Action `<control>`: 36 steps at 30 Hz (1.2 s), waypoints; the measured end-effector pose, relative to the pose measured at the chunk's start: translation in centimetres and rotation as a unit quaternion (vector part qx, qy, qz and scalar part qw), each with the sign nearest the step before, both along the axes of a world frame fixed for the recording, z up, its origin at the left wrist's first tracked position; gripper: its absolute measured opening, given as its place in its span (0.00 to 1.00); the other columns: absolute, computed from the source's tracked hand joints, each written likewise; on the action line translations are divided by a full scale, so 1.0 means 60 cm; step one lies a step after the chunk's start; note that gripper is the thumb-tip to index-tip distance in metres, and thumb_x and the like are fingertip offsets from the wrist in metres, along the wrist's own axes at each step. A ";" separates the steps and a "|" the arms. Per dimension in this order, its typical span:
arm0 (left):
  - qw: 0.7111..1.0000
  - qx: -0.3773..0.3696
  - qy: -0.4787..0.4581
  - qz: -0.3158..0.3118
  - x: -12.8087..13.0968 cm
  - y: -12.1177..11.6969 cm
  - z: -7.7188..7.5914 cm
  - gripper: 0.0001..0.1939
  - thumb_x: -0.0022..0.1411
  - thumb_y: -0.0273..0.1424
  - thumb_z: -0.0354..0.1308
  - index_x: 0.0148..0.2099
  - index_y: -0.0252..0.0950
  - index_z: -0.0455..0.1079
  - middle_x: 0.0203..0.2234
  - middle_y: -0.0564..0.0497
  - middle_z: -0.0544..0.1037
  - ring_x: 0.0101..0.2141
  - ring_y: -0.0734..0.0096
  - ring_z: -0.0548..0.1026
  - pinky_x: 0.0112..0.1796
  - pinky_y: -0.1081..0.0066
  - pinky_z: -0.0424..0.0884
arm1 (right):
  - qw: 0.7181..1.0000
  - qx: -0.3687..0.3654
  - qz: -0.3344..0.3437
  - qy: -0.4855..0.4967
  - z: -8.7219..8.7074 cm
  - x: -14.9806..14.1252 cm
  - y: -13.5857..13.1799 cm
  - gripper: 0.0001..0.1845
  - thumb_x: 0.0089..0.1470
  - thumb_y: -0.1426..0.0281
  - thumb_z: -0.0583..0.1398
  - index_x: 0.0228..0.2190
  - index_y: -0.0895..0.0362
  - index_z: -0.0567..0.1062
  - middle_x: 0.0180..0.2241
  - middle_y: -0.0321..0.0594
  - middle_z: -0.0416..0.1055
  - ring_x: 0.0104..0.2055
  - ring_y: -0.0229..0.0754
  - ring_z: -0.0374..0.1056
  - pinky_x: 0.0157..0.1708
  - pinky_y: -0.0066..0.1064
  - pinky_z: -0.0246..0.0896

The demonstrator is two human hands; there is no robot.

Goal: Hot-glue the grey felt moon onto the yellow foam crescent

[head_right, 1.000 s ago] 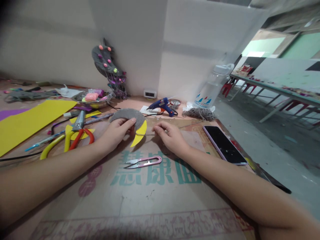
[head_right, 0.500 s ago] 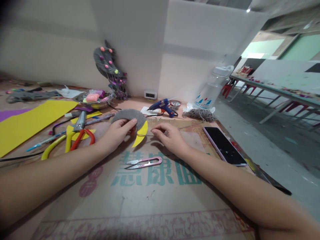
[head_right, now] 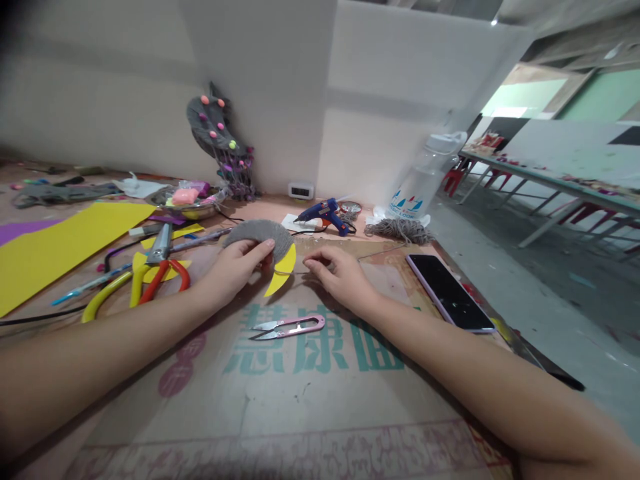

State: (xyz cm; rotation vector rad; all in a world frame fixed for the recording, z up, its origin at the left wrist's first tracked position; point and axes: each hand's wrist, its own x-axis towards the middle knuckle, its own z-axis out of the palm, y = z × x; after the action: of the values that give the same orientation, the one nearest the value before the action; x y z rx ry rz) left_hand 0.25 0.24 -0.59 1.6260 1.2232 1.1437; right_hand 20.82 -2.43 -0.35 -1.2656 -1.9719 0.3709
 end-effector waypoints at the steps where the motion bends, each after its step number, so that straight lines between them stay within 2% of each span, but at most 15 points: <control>1: 1.000 -0.001 0.001 -0.001 0.000 0.000 0.000 0.20 0.58 0.47 0.54 0.26 0.35 0.69 0.23 0.52 0.74 0.25 0.71 0.68 0.30 0.72 0.63 | 1.000 0.015 -0.001 0.002 -0.001 0.003 0.002 0.07 0.57 0.70 0.57 0.32 0.56 0.75 0.34 0.39 0.76 0.38 0.41 0.70 0.39 0.31 0.61; 4: 1.000 0.003 0.011 -0.001 0.000 0.001 0.000 0.20 0.58 0.47 0.54 0.25 0.35 0.68 0.23 0.52 0.74 0.25 0.71 0.67 0.30 0.72 0.62 | 0.998 0.058 -0.015 0.005 -0.003 0.015 0.010 0.09 0.56 0.74 0.55 0.34 0.56 0.75 0.35 0.38 0.75 0.37 0.41 0.70 0.38 0.30 0.61; 9: 1.000 0.008 0.011 -0.014 0.000 0.007 -0.007 0.20 0.58 0.47 0.53 0.26 0.35 0.68 0.23 0.52 0.75 0.26 0.70 0.69 0.30 0.72 0.62 | 0.994 0.079 -0.076 -0.005 0.000 0.040 0.031 0.12 0.58 0.69 0.52 0.36 0.57 0.75 0.30 0.39 0.74 0.31 0.40 0.67 0.33 0.30 0.59; 15: 0.999 0.028 0.026 -0.032 0.000 0.010 -0.012 0.20 0.58 0.47 0.53 0.26 0.35 0.69 0.23 0.51 0.76 0.27 0.69 0.70 0.30 0.72 0.62 | 0.990 0.100 -0.095 -0.030 -0.004 0.039 0.035 0.13 0.57 0.65 0.55 0.25 0.57 0.74 0.24 0.38 0.72 0.29 0.41 0.66 0.31 0.30 0.57; 17: 0.999 0.029 0.025 -0.031 -0.001 0.011 -0.013 0.20 0.58 0.47 0.53 0.26 0.35 0.69 0.24 0.51 0.76 0.27 0.69 0.70 0.30 0.72 0.63 | 0.990 0.100 -0.093 -0.038 -0.001 0.036 0.031 0.14 0.57 0.64 0.55 0.24 0.57 0.74 0.23 0.38 0.71 0.28 0.41 0.65 0.31 0.31 0.57; 21: 0.999 0.017 0.014 -0.037 -0.001 0.014 -0.018 0.22 0.59 0.49 0.52 0.28 0.35 0.70 0.26 0.49 0.77 0.29 0.67 0.72 0.31 0.72 0.63 | 0.989 0.123 -0.080 -0.019 0.030 0.052 0.042 0.11 0.56 0.66 0.55 0.35 0.56 0.76 0.31 0.40 0.75 0.33 0.41 0.69 0.34 0.31 0.61; 23: 0.999 0.011 0.011 -0.039 0.000 0.016 -0.020 0.21 0.58 0.48 0.52 0.29 0.34 0.71 0.27 0.48 0.78 0.30 0.66 0.73 0.31 0.71 0.63 | 0.984 0.136 -0.111 -0.022 0.053 0.071 0.066 0.11 0.55 0.66 0.56 0.35 0.56 0.77 0.33 0.40 0.76 0.34 0.42 0.70 0.37 0.32 0.61; 26: 0.999 0.005 0.004 -0.042 0.000 0.017 -0.021 0.22 0.58 0.48 0.52 0.31 0.34 0.72 0.28 0.48 0.79 0.30 0.66 0.73 0.31 0.71 0.64 | 0.981 0.052 -0.183 -0.045 0.074 0.100 0.115 0.15 0.56 0.61 0.56 0.30 0.57 0.77 0.29 0.42 0.75 0.33 0.45 0.69 0.37 0.35 0.62; 28: 0.999 0.002 0.003 -0.042 0.000 0.018 -0.020 0.22 0.58 0.48 0.52 0.31 0.34 0.72 0.28 0.49 0.79 0.29 0.67 0.73 0.31 0.71 0.64 | 0.983 0.022 -0.177 -0.045 0.069 0.109 0.145 0.18 0.57 0.59 0.54 0.29 0.59 0.77 0.29 0.44 0.76 0.32 0.46 0.70 0.36 0.36 0.63; 30: 0.999 0.001 0.004 -0.039 0.001 0.018 -0.020 0.21 0.58 0.48 0.52 0.31 0.34 0.72 0.27 0.49 0.79 0.29 0.67 0.73 0.31 0.71 0.64 | 0.987 0.004 -0.156 -0.042 0.054 0.109 0.167 0.16 0.56 0.60 0.57 0.32 0.59 0.77 0.32 0.46 0.77 0.34 0.46 0.71 0.37 0.35 0.64; 33: 1.000 -0.003 -0.003 -0.030 0.002 0.019 -0.021 0.20 0.58 0.47 0.53 0.31 0.34 0.73 0.26 0.49 0.79 0.28 0.67 0.73 0.31 0.71 0.64 | 0.992 -0.009 -0.120 -0.033 0.025 0.097 0.187 0.15 0.51 0.61 0.62 0.37 0.60 0.77 0.36 0.48 0.78 0.36 0.46 0.72 0.40 0.36 0.65; 36: 0.999 -0.002 -0.007 -0.035 0.002 0.018 -0.020 0.20 0.58 0.47 0.53 0.32 0.34 0.72 0.29 0.48 0.79 0.30 0.67 0.73 0.31 0.71 0.64 | 0.995 -0.014 -0.098 -0.024 0.005 0.084 0.201 0.17 0.48 0.63 0.65 0.39 0.60 0.77 0.34 0.47 0.78 0.35 0.46 0.72 0.39 0.37 0.66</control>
State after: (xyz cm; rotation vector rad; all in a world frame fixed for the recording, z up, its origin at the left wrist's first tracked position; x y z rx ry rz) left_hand 0.37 1.32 -1.78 1.6427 1.1493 1.1076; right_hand 25.86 9.64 -0.07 -1.4841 -1.8663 0.2728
